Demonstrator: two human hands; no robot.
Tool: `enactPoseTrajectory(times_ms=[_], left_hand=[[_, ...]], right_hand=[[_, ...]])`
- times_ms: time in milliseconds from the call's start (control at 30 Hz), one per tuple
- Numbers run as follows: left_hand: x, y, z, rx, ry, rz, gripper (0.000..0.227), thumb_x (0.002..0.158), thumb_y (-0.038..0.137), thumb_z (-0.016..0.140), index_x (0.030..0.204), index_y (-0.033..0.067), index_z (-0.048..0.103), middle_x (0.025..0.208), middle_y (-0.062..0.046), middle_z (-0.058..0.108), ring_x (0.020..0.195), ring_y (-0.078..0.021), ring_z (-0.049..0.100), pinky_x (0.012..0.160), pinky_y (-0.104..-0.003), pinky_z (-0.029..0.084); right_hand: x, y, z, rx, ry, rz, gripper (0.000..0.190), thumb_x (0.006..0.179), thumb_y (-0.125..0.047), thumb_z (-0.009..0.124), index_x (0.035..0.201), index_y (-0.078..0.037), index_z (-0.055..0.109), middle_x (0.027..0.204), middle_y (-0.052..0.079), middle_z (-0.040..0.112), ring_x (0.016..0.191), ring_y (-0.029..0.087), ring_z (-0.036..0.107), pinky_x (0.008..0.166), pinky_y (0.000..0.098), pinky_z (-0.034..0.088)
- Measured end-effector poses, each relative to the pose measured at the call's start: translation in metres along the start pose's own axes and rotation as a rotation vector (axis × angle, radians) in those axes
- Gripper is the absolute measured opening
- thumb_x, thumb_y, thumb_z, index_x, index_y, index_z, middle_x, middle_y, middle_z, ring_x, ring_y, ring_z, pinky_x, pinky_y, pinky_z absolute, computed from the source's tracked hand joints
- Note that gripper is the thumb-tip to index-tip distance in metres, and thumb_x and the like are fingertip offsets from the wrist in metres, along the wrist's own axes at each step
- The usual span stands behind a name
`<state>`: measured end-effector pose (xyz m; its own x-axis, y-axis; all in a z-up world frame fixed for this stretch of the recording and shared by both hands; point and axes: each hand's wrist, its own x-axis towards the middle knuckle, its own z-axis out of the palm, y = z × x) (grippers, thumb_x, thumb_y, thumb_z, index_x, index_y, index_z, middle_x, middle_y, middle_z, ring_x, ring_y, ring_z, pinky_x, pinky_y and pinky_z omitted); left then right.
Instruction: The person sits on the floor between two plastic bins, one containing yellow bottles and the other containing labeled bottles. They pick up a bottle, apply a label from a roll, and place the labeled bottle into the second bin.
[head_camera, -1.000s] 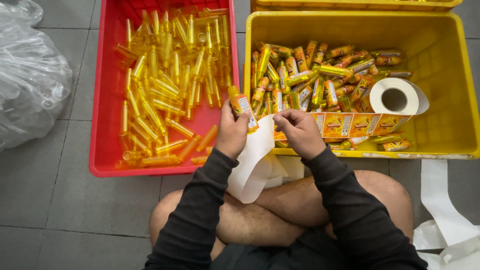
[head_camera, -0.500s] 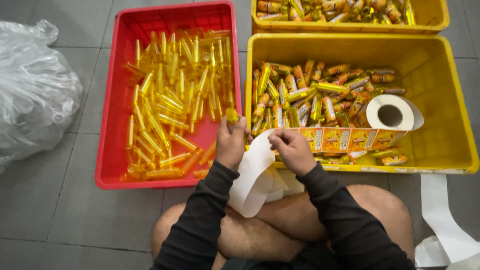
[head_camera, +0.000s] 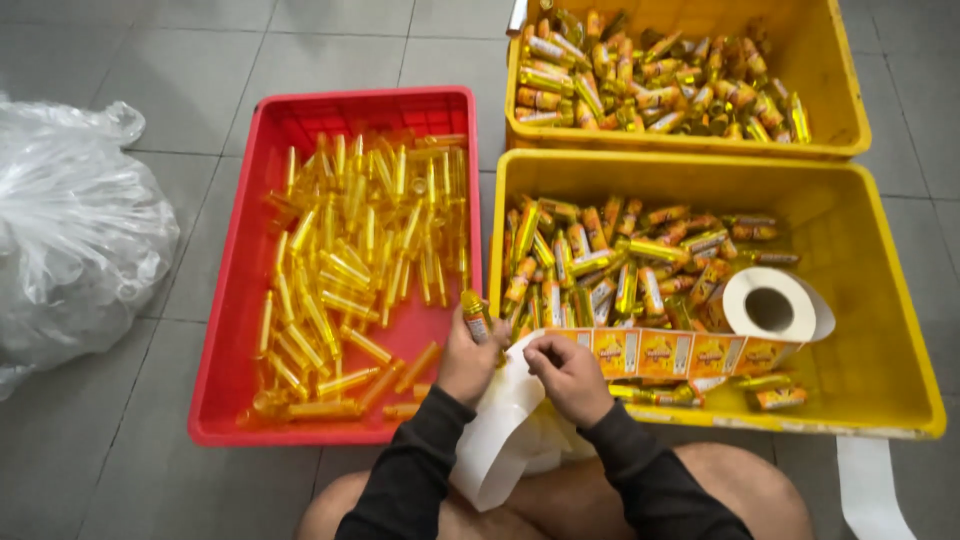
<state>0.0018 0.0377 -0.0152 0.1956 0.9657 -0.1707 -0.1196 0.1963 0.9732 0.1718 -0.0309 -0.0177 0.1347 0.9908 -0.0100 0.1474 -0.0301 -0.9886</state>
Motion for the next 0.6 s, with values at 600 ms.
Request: enactPoseTrajectory(times_ms=[600], left_hand=[[-0.019,0.036,0.023,0.528,-0.241,0.09,0.07,0.084,0.032,0.078,0.147,0.0274,0.049,0.126,-0.017,0.067,0.118,-0.0422,0.064,0.101,-0.056,0.052]], right_hand=[[0.017,0.007,-0.013,0.253,-0.05,-0.072,0.047,0.089,-0.005,0.076,0.133,0.003,0.06,0.101,0.014,0.064,0.082,0.02,0.069,0.075,0.0356,0.061]])
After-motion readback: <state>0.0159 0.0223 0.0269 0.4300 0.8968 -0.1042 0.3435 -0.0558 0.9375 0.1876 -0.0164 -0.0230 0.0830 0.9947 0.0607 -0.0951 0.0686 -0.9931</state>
